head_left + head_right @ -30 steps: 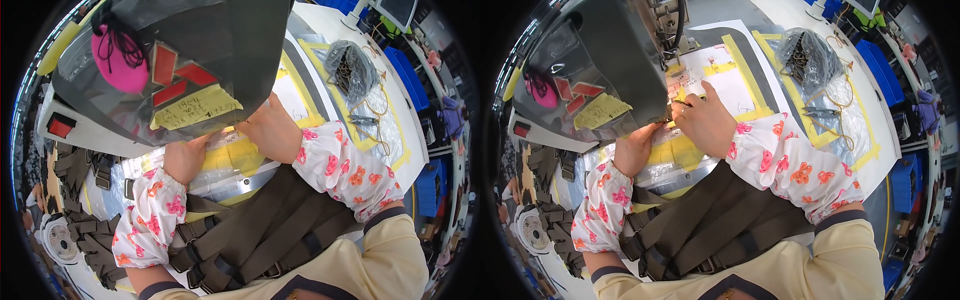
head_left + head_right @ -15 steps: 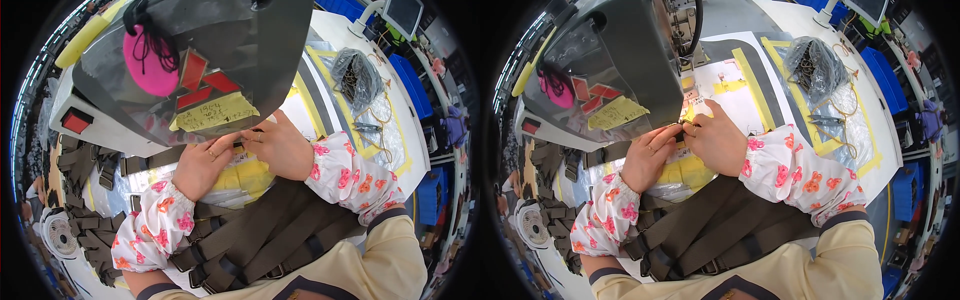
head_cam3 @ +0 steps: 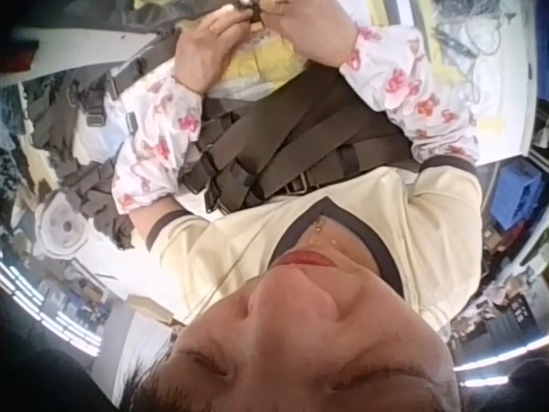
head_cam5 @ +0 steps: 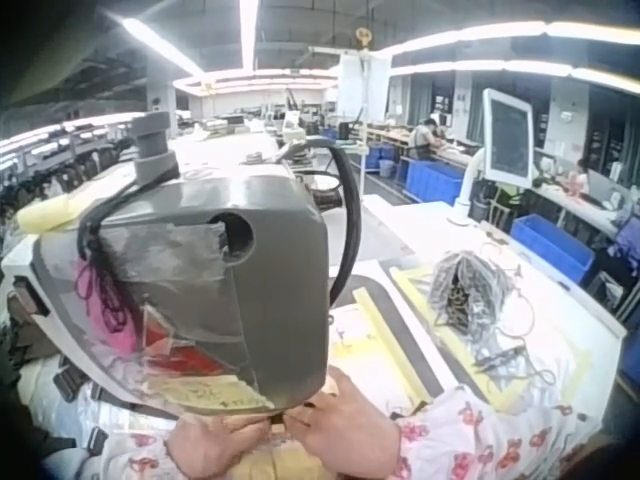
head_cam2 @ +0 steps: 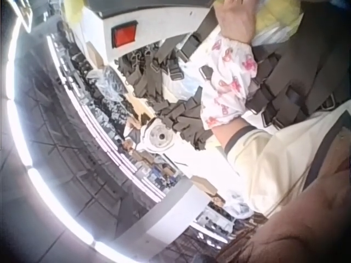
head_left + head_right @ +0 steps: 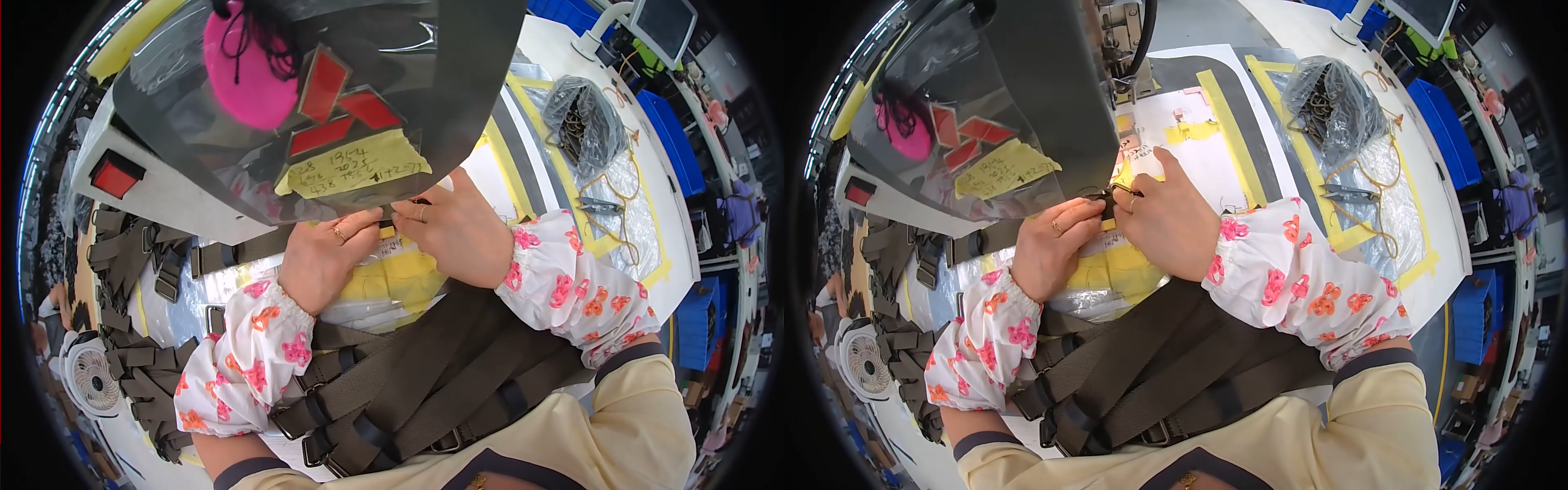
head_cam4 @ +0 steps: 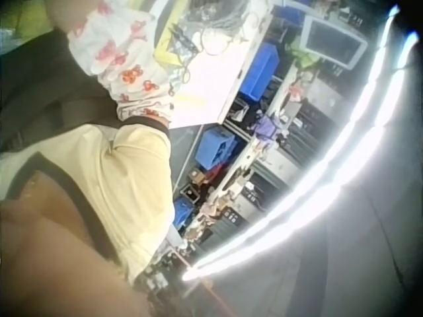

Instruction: Sewing straps onto a fabric component using an industrial sewing machine.

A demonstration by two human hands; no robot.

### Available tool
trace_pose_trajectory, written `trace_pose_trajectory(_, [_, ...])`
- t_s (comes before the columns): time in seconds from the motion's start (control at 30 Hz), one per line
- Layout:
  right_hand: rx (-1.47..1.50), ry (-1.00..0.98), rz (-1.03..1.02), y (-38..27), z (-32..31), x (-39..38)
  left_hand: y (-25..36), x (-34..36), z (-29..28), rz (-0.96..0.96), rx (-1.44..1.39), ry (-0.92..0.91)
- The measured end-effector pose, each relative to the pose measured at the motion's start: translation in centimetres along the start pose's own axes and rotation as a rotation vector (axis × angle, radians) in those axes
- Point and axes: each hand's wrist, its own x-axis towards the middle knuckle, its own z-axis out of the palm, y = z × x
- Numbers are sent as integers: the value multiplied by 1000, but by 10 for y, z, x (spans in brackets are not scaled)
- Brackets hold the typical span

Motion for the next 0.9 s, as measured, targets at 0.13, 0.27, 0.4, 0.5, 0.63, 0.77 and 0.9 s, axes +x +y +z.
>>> trace_pose_trajectory(0.13, [18, -21, -13, 2, -4, 1, -5, 1, 1, 41, 29, 88])
trace_pose_trajectory(0.27, [21, 13, -11, 12, 5, 4, -6, 3, 2, -99, 40, 5])
trace_pose_trajectory(0.4, [35, -120, 4, 19, 0, 14, -22, -1, 12, -140, 61, 70])
trace_pose_trajectory(0.5, [90, -57, 47, 20, 4, 17, -33, -4, 19, -134, 85, 105])
trace_pose_trajectory(0.63, [85, -55, 16, 17, 6, 15, -33, -7, 22, -197, 94, 30])
trace_pose_trajectory(0.77, [169, -7, 73, 15, 8, 15, -29, -12, 15, -254, 102, 35])
trace_pose_trajectory(0.9, [287, -45, 113, 23, 11, 8, -16, -13, -26, -391, 82, -185])
